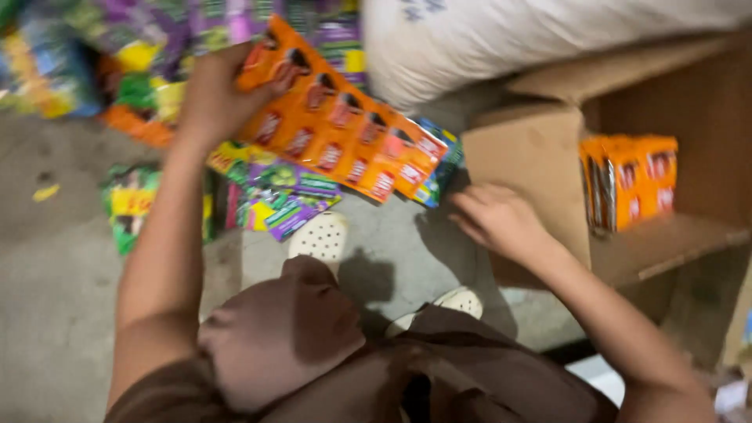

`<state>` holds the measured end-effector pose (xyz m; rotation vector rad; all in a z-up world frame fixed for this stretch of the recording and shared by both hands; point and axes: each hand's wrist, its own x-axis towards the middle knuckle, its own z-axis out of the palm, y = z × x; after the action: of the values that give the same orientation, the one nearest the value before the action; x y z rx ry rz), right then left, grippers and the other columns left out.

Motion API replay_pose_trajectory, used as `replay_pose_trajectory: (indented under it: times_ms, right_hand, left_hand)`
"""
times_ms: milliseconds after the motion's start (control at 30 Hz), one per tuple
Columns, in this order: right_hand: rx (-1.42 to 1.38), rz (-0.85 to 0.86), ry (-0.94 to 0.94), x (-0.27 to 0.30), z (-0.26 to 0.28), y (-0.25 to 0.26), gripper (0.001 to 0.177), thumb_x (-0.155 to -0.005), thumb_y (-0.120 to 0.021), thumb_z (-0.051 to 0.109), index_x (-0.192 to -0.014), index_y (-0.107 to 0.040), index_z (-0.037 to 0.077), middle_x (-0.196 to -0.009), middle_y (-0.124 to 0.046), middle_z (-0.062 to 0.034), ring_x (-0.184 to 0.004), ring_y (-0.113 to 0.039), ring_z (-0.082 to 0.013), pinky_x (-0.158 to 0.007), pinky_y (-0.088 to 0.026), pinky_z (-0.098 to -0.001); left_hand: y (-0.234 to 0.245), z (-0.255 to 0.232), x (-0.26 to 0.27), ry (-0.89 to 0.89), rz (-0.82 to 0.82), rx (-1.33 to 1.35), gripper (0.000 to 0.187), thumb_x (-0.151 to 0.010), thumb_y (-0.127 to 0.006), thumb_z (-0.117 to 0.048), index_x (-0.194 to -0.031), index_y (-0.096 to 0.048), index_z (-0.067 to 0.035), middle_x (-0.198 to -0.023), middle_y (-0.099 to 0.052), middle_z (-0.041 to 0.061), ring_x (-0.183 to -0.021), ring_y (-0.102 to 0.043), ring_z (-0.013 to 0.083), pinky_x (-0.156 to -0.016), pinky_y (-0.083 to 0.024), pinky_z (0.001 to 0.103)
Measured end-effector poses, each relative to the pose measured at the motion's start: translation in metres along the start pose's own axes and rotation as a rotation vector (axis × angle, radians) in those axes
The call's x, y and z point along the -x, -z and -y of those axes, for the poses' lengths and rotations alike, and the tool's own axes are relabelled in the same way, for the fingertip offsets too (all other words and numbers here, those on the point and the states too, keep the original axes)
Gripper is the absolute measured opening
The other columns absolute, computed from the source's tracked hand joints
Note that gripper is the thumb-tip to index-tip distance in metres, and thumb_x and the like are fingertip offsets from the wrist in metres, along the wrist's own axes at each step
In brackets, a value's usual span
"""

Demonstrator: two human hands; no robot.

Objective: The person sits on the floor and packs orange Sunsilk shampoo sachets into a cardboard box. They pick up stacks of sachets from a pile on the floor, separate them, and place them into the box. The person also handles other colorful sachets on the floor while organizing the items.

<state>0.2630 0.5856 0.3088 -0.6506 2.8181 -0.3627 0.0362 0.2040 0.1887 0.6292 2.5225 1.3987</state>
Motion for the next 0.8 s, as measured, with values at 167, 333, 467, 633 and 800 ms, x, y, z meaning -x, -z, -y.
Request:
replay_pose_trajectory:
  times_ms: [167,333,467,633,800]
  right_hand:
    - [-0.115,0.197,0.015,0.01,0.001,-0.038,0.041,-0.081,-0.076,0.023,-0.117,-0.063,0.007,-0.104,-0.065,-0.0134,-0.097,-0.064,-0.0338,-0.084,-0.052,-0.0454]
    - [-0.143,0.256,0.058,-0.004,-0.01,-0.081,0.052,-0.078,-0.077,0.027,-0.122,-0.059,0.006,-0.114,-0.065,-0.0172,-0.102,-0.063,-0.0357,-0.085,-0.052,-0.0468]
    - [-0.456,0.122,-0.264,-0.042,-0.021,-0.123,0.045,-0.089,-0.076,0.021,-0.129,-0.06,0.006,-0.115,-0.069,-0.0158,-0.101,-0.068,-0.0289,-0.086,-0.056,-0.0402]
    - [-1.073,-0.332,-0.396,-0.095,-0.06,-0.259,0.046,-0.097,-0.074,0.012,-0.135,-0.052,0.0,-0.12,-0.069,-0.0116,-0.105,-0.07,-0.0173,-0.089,-0.06,-0.0329]
    - [-1.536,-0.492,-0.826,-0.137,-0.03,-0.279,0.051,-0.089,-0.072,0.004,-0.135,-0.05,0.001,-0.103,-0.073,-0.0099,-0.088,-0.071,-0.0157,-0.07,-0.059,-0.0296]
  left_hand:
    - [0.055,-0.058,-0.011,-0.055,-0.006,-0.099,0.037,-0.094,-0.085,-0.023,-0.116,-0.07,0.003,-0.102,-0.073,0.018,-0.091,-0.071,0.0261,-0.078,-0.054,0.042]
    - [0.057,-0.027,-0.021,-0.438,-0.591,-1.035,0.014,-0.084,-0.077,-0.013,-0.089,-0.065,-0.008,-0.079,-0.064,0.011,-0.078,-0.062,0.0322,-0.068,-0.046,0.043]
    - [-0.005,-0.063,-0.005,-0.386,-0.291,-0.577,0.045,-0.081,-0.083,-0.015,-0.12,-0.064,-0.003,-0.117,-0.061,0.02,-0.109,-0.056,0.0411,-0.092,-0.045,0.051]
    - [-0.071,-0.072,0.027,-0.348,0.028,-0.542,0.057,-0.073,-0.082,-0.016,-0.127,-0.063,-0.01,-0.131,-0.058,0.016,-0.129,-0.053,0.0353,-0.111,-0.039,0.052]
    - [-0.091,-0.048,0.037,-0.376,0.091,-0.882,0.069,-0.071,-0.074,-0.012,-0.139,-0.064,-0.016,-0.152,-0.049,0.013,-0.148,-0.037,0.0315,-0.117,-0.027,0.057]
